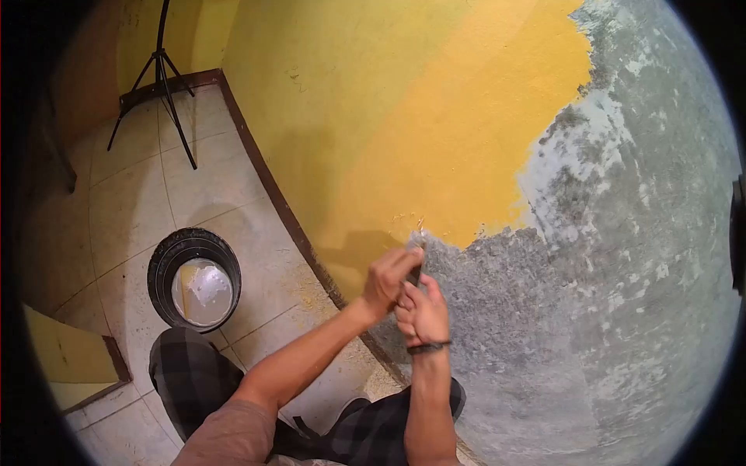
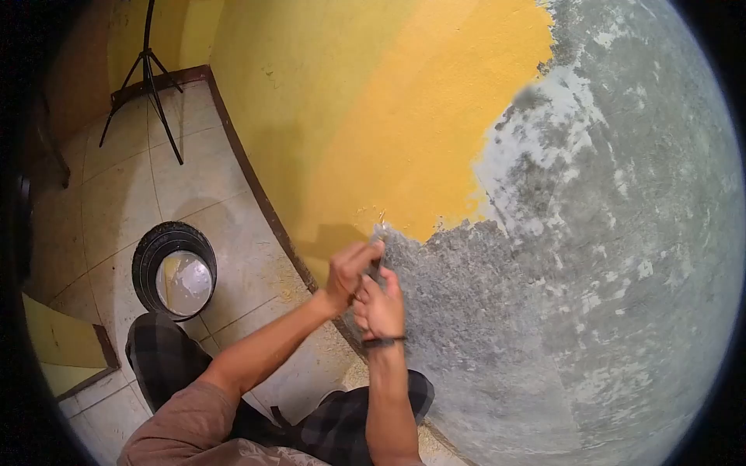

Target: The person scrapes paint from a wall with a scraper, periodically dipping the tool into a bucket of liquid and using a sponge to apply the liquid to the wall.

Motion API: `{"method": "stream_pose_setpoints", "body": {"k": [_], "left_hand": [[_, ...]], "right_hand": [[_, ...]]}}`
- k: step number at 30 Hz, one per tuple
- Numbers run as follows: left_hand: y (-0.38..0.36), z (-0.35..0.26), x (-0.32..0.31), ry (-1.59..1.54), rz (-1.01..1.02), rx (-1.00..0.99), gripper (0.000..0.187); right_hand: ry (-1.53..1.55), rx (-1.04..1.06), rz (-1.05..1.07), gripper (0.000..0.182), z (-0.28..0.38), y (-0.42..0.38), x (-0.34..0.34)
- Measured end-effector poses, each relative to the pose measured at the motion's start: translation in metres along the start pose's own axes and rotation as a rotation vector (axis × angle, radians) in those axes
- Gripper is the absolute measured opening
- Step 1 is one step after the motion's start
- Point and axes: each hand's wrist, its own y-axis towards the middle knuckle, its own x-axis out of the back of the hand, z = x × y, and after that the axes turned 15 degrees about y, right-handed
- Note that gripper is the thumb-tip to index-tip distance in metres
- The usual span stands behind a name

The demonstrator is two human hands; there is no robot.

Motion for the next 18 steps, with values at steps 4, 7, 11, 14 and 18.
{"method": "stream_pose_setpoints", "body": {"k": [4,7,11,14,18], "left_hand": [[-0.004,-0.013,-0.004,-0.062,-0.126,-0.005,0.018],[0.011,-0.003,-0.005,-0.065,-0.099,-0.049,0.021],[0.004,-0.008,-0.005,-0.028,-0.098,-0.113,0.028],[-0.009,-0.012,-0.013,-0.080,-0.128,-0.158,0.046],[-0.007,-0.021,-0.004,-0.057,-0.110,-0.155,0.046]], "right_hand": [[-0.005,-0.035,0.003,0.026,0.014,-0.024,-0.002],[-0.080,0.071,-0.047,0.026,-0.001,-0.015,-0.023],[-0.018,0.004,-0.019,0.025,0.020,-0.018,0.002],[0.006,-0.022,0.036,0.021,0.032,-0.015,0.022],[0.022,-0.018,0.059,0.023,0.031,-0.015,0.022]]}}
